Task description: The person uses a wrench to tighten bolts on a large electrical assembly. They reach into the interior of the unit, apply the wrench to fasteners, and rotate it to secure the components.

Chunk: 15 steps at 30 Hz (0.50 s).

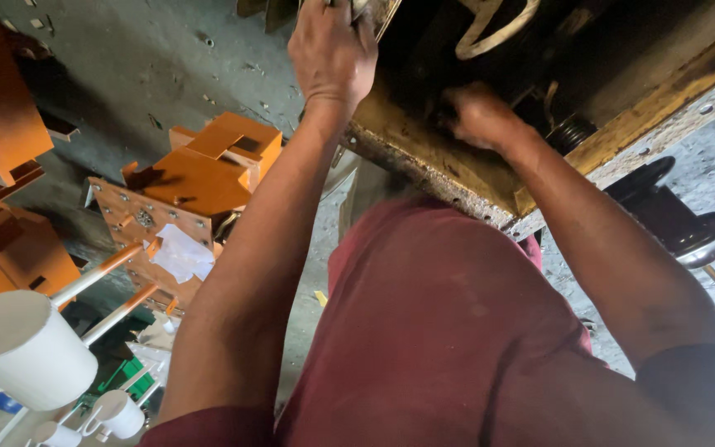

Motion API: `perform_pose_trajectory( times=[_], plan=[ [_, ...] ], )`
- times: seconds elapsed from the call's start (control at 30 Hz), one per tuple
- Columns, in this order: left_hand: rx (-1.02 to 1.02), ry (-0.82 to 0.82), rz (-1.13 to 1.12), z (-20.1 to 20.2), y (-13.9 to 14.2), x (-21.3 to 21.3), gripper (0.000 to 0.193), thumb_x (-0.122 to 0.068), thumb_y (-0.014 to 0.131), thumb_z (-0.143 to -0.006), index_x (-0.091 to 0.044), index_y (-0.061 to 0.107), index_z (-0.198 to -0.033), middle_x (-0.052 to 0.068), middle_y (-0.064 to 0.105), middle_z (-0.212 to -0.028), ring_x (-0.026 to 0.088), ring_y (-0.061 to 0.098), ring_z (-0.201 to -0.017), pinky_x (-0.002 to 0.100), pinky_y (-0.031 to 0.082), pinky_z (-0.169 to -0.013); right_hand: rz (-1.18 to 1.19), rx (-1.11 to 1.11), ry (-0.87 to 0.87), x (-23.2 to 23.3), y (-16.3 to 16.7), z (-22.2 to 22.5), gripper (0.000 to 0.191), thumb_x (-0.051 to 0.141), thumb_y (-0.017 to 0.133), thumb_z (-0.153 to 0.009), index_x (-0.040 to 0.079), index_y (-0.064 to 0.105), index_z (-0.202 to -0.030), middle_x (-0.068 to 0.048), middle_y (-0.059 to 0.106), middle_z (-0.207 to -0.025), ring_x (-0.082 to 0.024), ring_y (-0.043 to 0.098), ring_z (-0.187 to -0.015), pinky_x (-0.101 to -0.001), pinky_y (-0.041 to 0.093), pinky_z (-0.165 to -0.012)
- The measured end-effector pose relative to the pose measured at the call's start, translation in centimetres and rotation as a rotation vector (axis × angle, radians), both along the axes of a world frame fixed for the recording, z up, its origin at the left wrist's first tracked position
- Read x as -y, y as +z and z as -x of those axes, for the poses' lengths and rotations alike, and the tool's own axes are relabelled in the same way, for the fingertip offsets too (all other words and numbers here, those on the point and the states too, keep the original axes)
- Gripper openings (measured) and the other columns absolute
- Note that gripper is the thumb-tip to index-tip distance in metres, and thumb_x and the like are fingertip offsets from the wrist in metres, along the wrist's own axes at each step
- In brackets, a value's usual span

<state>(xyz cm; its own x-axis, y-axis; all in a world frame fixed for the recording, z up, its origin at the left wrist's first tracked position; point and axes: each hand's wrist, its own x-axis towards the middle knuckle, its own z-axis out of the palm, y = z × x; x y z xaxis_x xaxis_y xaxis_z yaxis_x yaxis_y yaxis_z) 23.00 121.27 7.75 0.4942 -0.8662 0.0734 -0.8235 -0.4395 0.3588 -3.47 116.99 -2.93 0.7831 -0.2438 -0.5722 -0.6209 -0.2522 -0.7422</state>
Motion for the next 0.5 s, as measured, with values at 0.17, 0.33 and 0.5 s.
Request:
perform_pose_trajectory(
  times=[0.17,0.33,0.5],
  plan=[
    [-0.003,-0.008,0.056,0.0,0.1,0.3,0.018,-0.022,0.073,-0.088,-0.012,0.067,-0.101,0.014,0.066,-0.096,0.038,0.065,-0.092,0.05,0.053,-0.078,0.092,0.099,0.037,-0.3,-0.9,0.6,0.051,0.001,0.073,-0.076,-0.005,0.066,-0.126,-0.029,0.07,-0.114,-0.043,0.067,-0.103,-0.0475,0.055,-0.089],
    [-0.04,0.003,0.062,0.0,-0.2,0.2,0.012,-0.023,0.073,-0.088,-0.012,0.069,-0.092,0.012,0.07,-0.088,0.036,0.068,-0.084,0.049,0.054,-0.073,-0.107,0.143,-0.221,-1.1,-1.1,1.5,0.038,0.009,0.072,-0.089,-0.001,0.067,-0.126,-0.022,0.073,-0.12,-0.035,0.071,-0.109,-0.0414,0.055,-0.095],
    [0.046,0.005,-0.003,-0.3,-1.6,0.2,0.022,-0.026,0.073,-0.081,-0.011,0.068,-0.066,0.013,0.068,-0.063,0.038,0.066,-0.06,0.051,0.052,-0.056,-0.121,0.05,-0.246,-1.1,-1.0,1.5,0.04,0.014,0.076,-0.089,0.001,0.067,-0.126,-0.021,0.072,-0.118,-0.034,0.07,-0.106,-0.0412,0.054,-0.093]
  ],
)
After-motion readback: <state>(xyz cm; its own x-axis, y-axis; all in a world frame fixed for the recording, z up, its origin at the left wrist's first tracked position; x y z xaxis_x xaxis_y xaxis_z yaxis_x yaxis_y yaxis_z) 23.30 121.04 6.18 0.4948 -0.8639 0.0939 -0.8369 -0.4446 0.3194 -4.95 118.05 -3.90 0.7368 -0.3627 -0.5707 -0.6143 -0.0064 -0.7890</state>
